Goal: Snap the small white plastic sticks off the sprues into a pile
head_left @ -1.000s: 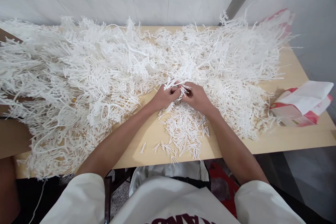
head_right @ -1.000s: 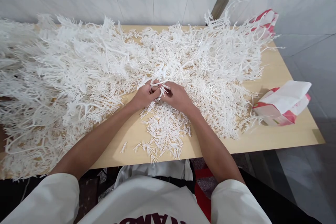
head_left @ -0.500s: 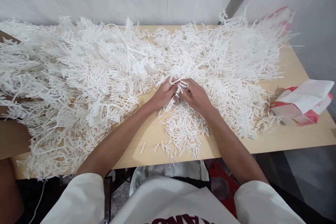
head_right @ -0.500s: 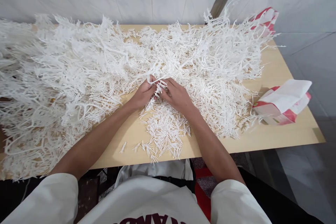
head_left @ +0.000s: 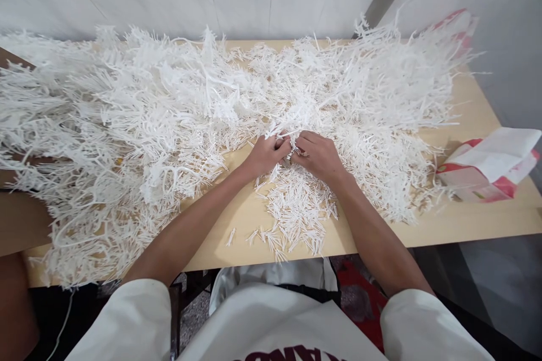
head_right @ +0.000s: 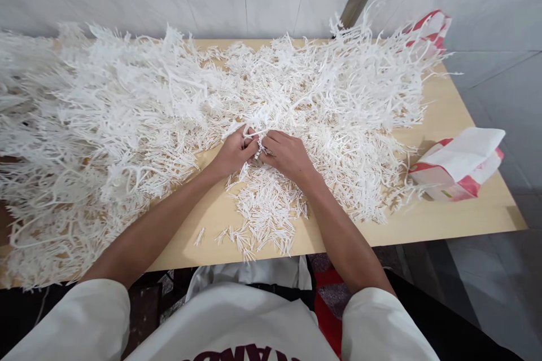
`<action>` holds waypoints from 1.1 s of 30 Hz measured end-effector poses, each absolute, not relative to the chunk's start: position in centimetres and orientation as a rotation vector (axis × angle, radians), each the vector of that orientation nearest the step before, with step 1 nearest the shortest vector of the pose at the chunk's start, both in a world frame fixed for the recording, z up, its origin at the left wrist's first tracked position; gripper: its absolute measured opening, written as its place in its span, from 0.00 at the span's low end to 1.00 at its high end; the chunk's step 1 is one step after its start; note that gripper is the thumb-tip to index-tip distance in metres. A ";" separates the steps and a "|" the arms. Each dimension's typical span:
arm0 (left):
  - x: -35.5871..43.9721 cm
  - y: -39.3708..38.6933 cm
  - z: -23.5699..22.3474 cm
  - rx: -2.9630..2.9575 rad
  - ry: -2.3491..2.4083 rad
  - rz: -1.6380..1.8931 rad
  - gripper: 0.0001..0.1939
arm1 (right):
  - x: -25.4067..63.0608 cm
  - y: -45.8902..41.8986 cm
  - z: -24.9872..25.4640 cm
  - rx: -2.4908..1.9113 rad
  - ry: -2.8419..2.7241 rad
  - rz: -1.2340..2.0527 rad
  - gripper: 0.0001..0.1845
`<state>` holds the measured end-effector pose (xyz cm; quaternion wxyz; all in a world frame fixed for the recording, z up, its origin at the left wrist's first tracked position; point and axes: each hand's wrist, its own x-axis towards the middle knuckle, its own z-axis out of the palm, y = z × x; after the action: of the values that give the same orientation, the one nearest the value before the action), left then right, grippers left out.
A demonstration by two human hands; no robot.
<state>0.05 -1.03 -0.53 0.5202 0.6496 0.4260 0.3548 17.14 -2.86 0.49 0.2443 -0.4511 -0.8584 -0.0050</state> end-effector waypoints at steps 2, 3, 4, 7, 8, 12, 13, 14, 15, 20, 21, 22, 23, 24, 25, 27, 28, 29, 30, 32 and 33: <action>0.0 -0.7 -0.3 1.499 1.055 0.925 0.07 | 17.0 -3.2 0.6 -1.218 -2.335 -0.022 0.11; -0.1 -0.6 -0.2 1.460 1.058 0.971 0.06 | 16.9 -3.4 0.6 -1.212 -2.319 -0.022 0.12; -0.1 -0.5 0.0 1.423 1.054 1.011 0.06 | 16.8 -3.6 0.7 -1.203 -2.295 -0.011 0.11; 0.0 -0.4 0.1 1.353 1.013 1.042 0.04 | 16.6 -3.7 0.7 -1.202 -2.136 0.095 0.09; 0.0 -0.4 0.0 1.338 1.005 1.047 0.04 | 16.6 -3.6 0.6 -1.220 -2.066 0.144 0.11; 0.1 -0.7 -0.6 1.383 0.983 1.072 0.07 | 16.9 -2.8 0.4 -1.282 -1.876 0.317 0.14; 0.0 -0.8 -0.6 1.443 0.990 1.057 0.08 | 16.9 -2.6 0.4 -1.280 -1.848 0.364 0.14; -0.1 -1.0 -0.6 1.526 1.000 1.030 0.09 | 17.0 -2.5 0.5 -1.275 -1.812 0.414 0.14; -0.1 -1.2 -0.5 1.622 1.012 0.994 0.09 | 17.1 -2.5 0.6 -1.272 -1.773 0.467 0.15; -0.3 -1.7 -0.3 1.944 1.071 0.882 0.12 | 17.0 -2.8 1.2 -1.314 -1.825 0.572 0.17; -0.3 -1.7 -0.4 1.943 1.078 0.897 0.13 | 16.9 -2.8 1.3 -1.310 -1.863 0.539 0.16; -0.3 -1.6 -0.6 1.924 1.080 0.922 0.13 | 16.8 -2.8 1.2 -1.300 -1.879 0.491 0.15; -0.2 -1.5 -0.8 1.891 1.075 0.953 0.13 | 16.8 -2.8 1.2 -1.287 -1.869 0.435 0.14; -0.1 -1.3 -0.9 1.848 1.069 0.985 0.13 | 16.7 -2.7 1.1 -1.273 -1.843 0.381 0.13; -0.1 -1.2 -1.1 1.799 1.067 1.018 0.13 | 16.6 -2.7 1.0 -1.258 -1.816 0.329 0.12; -0.1 -0.9 -1.1 1.707 1.067 1.073 0.14 | 16.5 -2.7 0.8 -1.226 -1.802 0.248 0.09; -0.1 -0.8 -1.1 1.671 1.061 1.094 0.15 | 16.4 -2.7 0.7 -1.210 -1.822 0.238 0.08; -0.1 -0.8 -1.1 1.645 1.049 1.111 0.15 | 16.3 -2.7 0.7 -1.196 -1.854 0.249 0.08; -0.1 -0.8 -1.0 1.628 1.036 1.127 0.15 | 16.3 -2.8 0.7 -1.189 -1.885 0.271 0.08; -0.1 -0.8 -1.0 1.611 1.015 1.153 0.15 | 16.1 -3.0 0.9 -1.211 -1.912 0.309 0.09; -0.1 -0.9 -0.9 1.611 1.015 1.160 0.15 | 16.0 -3.1 0.9 -1.238 -1.904 0.330 0.10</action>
<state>-0.11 -0.87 -0.93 0.4404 0.6487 0.4088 0.4670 15.97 -3.10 0.95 0.4109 -0.4919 -0.7563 0.1310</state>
